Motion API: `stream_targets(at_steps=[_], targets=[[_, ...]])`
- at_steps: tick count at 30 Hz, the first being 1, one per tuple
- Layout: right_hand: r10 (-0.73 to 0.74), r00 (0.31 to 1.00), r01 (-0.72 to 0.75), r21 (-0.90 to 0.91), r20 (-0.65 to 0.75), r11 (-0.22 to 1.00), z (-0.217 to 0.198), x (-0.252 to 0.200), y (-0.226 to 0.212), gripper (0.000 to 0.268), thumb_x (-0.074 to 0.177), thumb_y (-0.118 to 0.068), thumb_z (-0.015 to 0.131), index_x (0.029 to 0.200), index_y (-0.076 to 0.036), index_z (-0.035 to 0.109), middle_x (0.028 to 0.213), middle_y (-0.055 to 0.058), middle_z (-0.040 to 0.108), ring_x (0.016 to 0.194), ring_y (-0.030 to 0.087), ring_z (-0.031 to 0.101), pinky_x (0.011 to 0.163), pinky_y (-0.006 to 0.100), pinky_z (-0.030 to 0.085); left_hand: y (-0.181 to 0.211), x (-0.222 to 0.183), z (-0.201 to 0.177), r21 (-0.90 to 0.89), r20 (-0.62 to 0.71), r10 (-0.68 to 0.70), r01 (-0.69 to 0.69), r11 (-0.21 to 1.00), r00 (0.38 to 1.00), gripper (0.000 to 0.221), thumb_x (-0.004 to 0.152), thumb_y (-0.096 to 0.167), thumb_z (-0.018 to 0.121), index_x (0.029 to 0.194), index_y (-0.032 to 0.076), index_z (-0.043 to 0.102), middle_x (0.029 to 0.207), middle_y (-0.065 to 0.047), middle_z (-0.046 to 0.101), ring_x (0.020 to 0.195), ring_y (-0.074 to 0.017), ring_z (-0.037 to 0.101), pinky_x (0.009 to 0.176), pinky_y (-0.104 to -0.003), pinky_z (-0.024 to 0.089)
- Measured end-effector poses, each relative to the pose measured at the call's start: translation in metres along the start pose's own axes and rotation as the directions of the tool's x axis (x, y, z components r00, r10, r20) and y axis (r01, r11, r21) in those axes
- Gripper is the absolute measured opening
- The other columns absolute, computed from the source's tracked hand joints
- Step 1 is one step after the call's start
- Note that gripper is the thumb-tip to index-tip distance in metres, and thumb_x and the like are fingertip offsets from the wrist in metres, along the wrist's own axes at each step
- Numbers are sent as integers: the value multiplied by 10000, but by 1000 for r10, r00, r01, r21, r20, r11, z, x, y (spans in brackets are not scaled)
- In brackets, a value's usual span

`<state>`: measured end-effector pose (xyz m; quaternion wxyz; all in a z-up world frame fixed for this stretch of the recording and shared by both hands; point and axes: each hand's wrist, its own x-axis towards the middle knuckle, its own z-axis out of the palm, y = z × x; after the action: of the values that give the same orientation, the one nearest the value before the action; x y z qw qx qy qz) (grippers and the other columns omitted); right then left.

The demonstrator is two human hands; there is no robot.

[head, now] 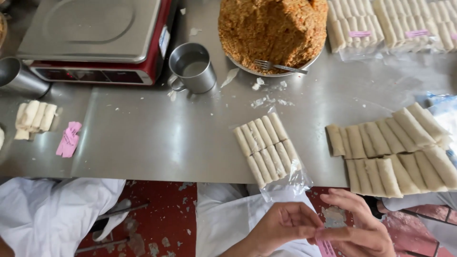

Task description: Packaging pre-rolled food items into plastic bags on a stainless steel production table.

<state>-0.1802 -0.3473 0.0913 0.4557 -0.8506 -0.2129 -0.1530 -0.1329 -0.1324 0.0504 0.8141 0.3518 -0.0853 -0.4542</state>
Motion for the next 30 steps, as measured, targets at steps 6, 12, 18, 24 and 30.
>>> stream_targets(at_steps=[6, 12, 18, 24, 30], targets=[[87, 979, -103, 81, 182, 991, -1, 9, -9, 287, 943, -304, 664, 959, -220, 938, 1523, 129, 596, 1446, 340, 535, 1131, 488, 477, -32, -1, -26, -269, 119, -186, 212, 940, 975, 314, 997, 78, 803, 1273, -10, 682, 1103, -80, 755, 978, -140, 743, 910, -243, 646], [43, 986, -81, 230, 163, 970, 10, 5, 2, 264, 950, -339, 690, 890, -202, 907, 1455, 153, 632, 1385, 355, 577, 1129, 499, 507, -36, -3, -35, -303, 208, -227, 283, 910, 952, 282, 1034, 152, 809, 1234, -17, 705, 1045, -74, 731, 895, -146, 719, 970, -307, 628], [40, 987, -69, 186, 157, 980, 13, 5, 5, 285, 943, -344, 690, 852, -161, 889, 1374, 108, 684, 1294, 328, 629, 1070, 474, 560, -27, -3, -32, -179, 126, -177, 198, 964, 976, 218, 1004, 105, 800, 1168, -11, 716, 993, -87, 741, 868, -156, 717, 885, -238, 610], [96, 994, -107, 259, 52, 960, 30, 10, -4, 180, 942, -227, 687, 903, -94, 803, 981, 42, 817, 931, 198, 773, 847, 329, 638, -48, 2, -35, -236, 101, -171, 191, 953, 980, 236, 1055, 67, 722, 1276, 13, 657, 1096, -80, 740, 1012, -170, 731, 977, -321, 626], [393, 909, -343, 290, -137, 893, 41, 3, -2, 193, 968, -184, 655, 831, -55, 691, 762, 37, 697, 693, 113, 630, 657, 221, 505, -49, 0, -36, -299, 233, -156, 223, 928, 960, 393, 1280, 262, 494, 1173, -60, 692, 1032, -182, 732, 976, -254, 726, 977, -341, 592]])
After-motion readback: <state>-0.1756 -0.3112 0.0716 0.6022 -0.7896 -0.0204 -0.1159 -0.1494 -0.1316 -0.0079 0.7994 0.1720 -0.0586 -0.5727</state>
